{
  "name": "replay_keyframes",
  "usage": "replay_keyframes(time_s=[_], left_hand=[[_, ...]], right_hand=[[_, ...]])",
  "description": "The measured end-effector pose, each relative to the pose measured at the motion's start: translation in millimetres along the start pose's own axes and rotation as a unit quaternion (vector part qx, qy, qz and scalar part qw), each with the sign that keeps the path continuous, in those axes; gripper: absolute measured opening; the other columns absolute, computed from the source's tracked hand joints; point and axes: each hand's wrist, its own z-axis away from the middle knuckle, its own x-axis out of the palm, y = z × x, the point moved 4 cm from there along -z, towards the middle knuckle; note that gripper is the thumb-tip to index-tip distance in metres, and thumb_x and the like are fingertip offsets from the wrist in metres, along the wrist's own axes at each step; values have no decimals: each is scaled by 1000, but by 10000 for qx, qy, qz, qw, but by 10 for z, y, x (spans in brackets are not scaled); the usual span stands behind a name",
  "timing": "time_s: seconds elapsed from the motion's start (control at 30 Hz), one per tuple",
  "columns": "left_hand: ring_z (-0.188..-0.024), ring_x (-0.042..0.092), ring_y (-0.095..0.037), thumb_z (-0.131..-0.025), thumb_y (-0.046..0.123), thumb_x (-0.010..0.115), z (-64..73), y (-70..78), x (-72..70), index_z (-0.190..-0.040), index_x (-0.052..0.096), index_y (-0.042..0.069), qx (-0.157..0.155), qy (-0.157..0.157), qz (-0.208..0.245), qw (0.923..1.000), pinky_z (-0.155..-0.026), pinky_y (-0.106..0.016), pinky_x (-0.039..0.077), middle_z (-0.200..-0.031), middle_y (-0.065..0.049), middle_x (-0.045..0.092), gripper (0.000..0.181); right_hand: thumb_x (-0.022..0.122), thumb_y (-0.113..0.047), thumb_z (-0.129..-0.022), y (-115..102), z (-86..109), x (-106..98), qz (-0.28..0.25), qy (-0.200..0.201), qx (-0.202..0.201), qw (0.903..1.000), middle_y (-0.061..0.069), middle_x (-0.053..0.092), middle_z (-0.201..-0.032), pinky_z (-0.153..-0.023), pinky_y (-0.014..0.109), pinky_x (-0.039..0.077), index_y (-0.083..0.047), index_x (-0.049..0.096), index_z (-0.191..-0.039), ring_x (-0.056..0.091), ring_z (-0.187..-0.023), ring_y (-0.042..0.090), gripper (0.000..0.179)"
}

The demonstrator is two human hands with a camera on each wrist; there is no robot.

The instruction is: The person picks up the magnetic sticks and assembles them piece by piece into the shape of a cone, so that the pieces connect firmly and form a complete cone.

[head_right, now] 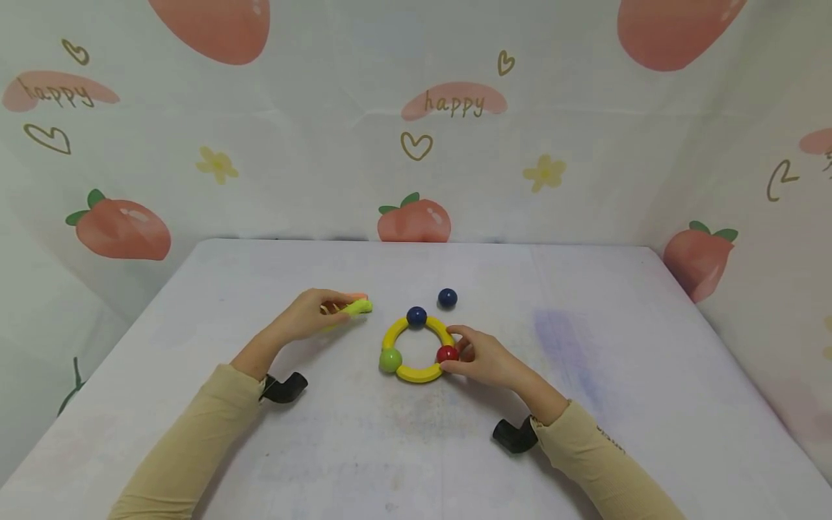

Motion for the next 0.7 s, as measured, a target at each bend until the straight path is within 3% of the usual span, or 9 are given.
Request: replay_keyframes(time_s=[0.3, 0.53, 0.7], left_hand=[[-97, 59, -24, -90, 16, 61, -113, 263, 66, -122, 57, 2, 411, 355, 756, 9957, -85, -32, 51, -113, -14, 63, 36], [-99, 62, -26, -86, 13, 66, -191, 501, 146, -114, 56, 2, 701, 666, 1583, 9827, -87, -33, 52, -110, -14, 62, 32], [-101, 63, -25, -86, 14, 66, -256, 590, 237, -114, 57, 4, 819, 746, 1789, 9776, -87, -31, 52, -111, -12, 63, 31]], right_hand=[[69, -30, -84, 5, 4, 1, 39, -3, -9, 10000, 15, 61, -105, -72, 29, 53, -2, 42, -135, 60, -86, 18, 64], [67, -40, -83, 0, 27, -17, 79, 60, -392, 9992, 17, 61, -101, -70, 29, 53, -1, 43, -132, 61, -83, 18, 67], [67, -43, -83, 3, 23, -15, 80, 51, -341, 9994, 16, 61, -101, -70, 28, 53, -2, 43, -132, 60, -83, 17, 69]])
